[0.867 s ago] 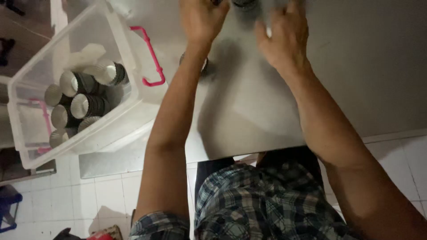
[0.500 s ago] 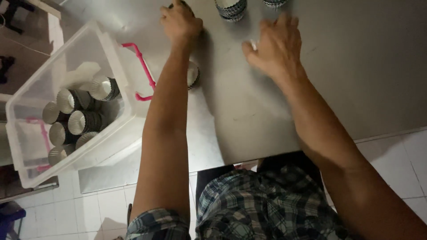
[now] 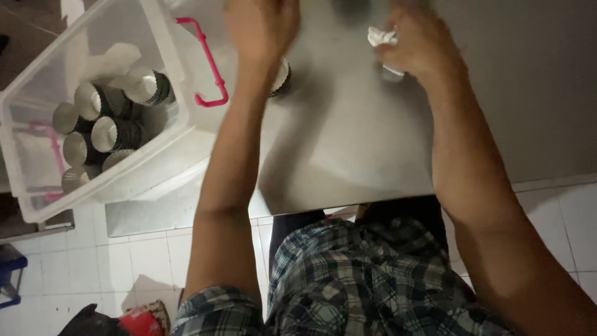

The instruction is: Cleaning metal cupcake liners using a white cloth on a stainless steel table

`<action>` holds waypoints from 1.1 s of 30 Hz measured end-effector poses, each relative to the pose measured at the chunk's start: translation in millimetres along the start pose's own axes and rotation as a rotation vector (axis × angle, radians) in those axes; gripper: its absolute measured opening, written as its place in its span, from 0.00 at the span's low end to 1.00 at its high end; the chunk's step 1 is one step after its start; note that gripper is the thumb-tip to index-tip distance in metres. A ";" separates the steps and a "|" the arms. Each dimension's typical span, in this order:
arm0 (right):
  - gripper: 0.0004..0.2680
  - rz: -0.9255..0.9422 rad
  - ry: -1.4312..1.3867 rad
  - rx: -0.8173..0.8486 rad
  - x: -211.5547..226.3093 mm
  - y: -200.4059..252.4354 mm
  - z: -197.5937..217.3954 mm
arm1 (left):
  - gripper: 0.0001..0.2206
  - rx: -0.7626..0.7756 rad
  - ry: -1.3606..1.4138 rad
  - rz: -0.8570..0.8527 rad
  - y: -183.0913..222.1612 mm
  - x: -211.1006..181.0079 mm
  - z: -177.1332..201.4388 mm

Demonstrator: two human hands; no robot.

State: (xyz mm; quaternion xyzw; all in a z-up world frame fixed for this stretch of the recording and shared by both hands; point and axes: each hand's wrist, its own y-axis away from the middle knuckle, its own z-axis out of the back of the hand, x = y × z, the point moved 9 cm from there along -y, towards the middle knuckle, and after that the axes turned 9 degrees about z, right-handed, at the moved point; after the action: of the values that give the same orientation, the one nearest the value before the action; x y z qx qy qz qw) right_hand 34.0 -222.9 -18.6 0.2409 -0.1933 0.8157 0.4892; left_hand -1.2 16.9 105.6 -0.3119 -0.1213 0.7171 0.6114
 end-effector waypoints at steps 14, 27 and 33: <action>0.17 0.116 0.125 -0.017 38.8 -2.3 -23.2 | 0.21 0.377 -0.350 0.078 127.0 49.5 -55.2; 0.09 0.391 0.379 -0.118 36.7 -6.3 -46.3 | 0.16 0.067 -0.276 -0.023 117.4 33.2 -35.4; 0.06 0.432 0.149 -0.183 13.7 -17.0 -51.6 | 0.07 -0.231 0.104 -0.026 113.0 31.5 29.2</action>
State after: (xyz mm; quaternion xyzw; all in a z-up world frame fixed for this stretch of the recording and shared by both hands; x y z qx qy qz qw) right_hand 33.1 -177.3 -51.0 0.0878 -0.2765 0.8961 0.3360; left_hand -111.0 27.7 56.1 -0.4155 -0.1754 0.6730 0.5862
